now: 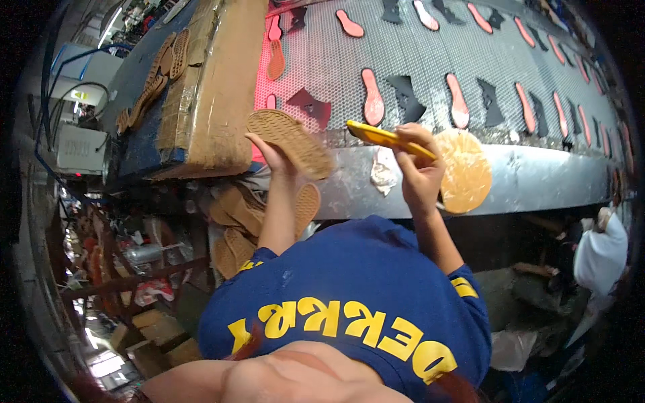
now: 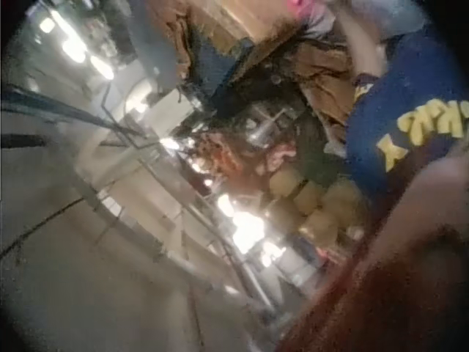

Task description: The person uses a yellow scraper to apply a brown adhesive substance from a metal container onto the bottom of shoe soles. They repeatedly dip the tool into the container and spread the glue across the textured surface of each sole before placing the finished item on a nearby pile.

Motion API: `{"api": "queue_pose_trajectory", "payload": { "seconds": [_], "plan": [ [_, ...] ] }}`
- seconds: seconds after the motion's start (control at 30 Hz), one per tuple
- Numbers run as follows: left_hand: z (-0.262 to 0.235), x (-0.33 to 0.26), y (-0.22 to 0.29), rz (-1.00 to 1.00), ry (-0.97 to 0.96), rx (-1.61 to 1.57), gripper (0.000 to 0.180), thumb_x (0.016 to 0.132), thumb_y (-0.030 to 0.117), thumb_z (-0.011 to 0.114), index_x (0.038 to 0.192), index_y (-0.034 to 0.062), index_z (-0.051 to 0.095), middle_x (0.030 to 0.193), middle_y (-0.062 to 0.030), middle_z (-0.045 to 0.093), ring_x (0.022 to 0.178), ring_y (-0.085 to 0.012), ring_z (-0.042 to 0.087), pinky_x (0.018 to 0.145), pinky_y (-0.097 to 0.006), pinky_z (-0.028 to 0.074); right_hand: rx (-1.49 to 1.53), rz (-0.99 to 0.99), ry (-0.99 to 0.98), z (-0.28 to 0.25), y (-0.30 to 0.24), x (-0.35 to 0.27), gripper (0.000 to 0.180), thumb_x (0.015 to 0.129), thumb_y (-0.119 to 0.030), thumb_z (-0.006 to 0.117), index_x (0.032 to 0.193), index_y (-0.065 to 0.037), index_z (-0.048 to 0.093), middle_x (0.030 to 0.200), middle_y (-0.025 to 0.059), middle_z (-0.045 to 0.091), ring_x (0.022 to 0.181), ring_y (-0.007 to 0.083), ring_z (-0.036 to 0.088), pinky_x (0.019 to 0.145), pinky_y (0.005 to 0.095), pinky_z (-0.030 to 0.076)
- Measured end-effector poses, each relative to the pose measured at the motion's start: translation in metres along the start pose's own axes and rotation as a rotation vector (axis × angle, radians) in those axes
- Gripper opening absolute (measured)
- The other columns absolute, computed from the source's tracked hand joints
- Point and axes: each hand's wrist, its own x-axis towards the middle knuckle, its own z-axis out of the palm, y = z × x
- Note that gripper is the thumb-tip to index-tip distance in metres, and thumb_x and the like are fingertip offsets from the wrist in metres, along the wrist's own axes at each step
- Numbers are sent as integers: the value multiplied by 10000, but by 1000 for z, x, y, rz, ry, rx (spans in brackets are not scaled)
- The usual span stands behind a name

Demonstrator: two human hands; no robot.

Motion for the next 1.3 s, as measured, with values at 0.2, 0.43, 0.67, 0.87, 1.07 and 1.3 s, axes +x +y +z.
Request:
{"api": "queue_pose_trajectory", "payload": {
  "seconds": [0.2, 0.43, 0.67, 0.87, 1.07, 1.3],
  "plan": [
    [45, 11, 11, -229, -232, -181, 951, 827, 815, 292, 1393, 57, 389, 1021, -254, 615, 555, -263, 553, 425, -322, 457, -391, -215, -340, 24, -12, 12, 221, 821, 105, 625, 1013, 0, 653, 1078, 151, 666, 973, 230, 649, 826, 315, 520],
    [94, -24, -10, -289, -135, -130, 743, 954, 641, 280, 1368, 35, 399, 1003, -194, 617, 659, -221, 630, 444, -295, 500, -637, -452, -428, 55, 19, 34, 233, 759, 36, 650, 976, -48, 668, 1053, 115, 686, 887, 260, 665, 770, 360, 533],
    [76, -21, -22, -400, -419, -268, 729, 975, 603, 263, 1361, 2, 403, 1084, -233, 622, 673, -273, 632, 470, -333, 539, -367, -79, -519, 44, -2, 3, 337, 732, 142, 625, 1020, -26, 673, 981, 106, 690, 818, 190, 654, 721, 311, 517],
    [114, -28, -26, -367, 184, -186, 755, 939, 651, 326, 1342, 24, 441, 1062, -252, 628, 597, -228, 624, 460, -301, 555, -602, -288, -554, 59, -11, -1, 262, 785, 98, 652, 1011, -34, 669, 880, 118, 674, 798, 222, 652, 710, 301, 505],
    [79, -27, -33, -493, -258, -374, 797, 908, 698, 326, 1316, 27, 463, 993, -218, 637, 601, -263, 628, 457, -342, 555, -490, -86, -506, 44, 14, 9, 344, 755, 146, 592, 1043, -24, 671, 923, 88, 698, 863, 170, 673, 768, 284, 523],
    [45, -14, -48, -451, -371, -469, 778, 932, 656, 327, 1374, 21, 415, 1134, -294, 586, 800, -298, 651, 577, -370, 588, -508, -217, -712, 73, -19, -41, 307, 735, 157, 642, 984, -18, 682, 851, 83, 672, 716, 202, 621, 644, 283, 481]
  ]
}}
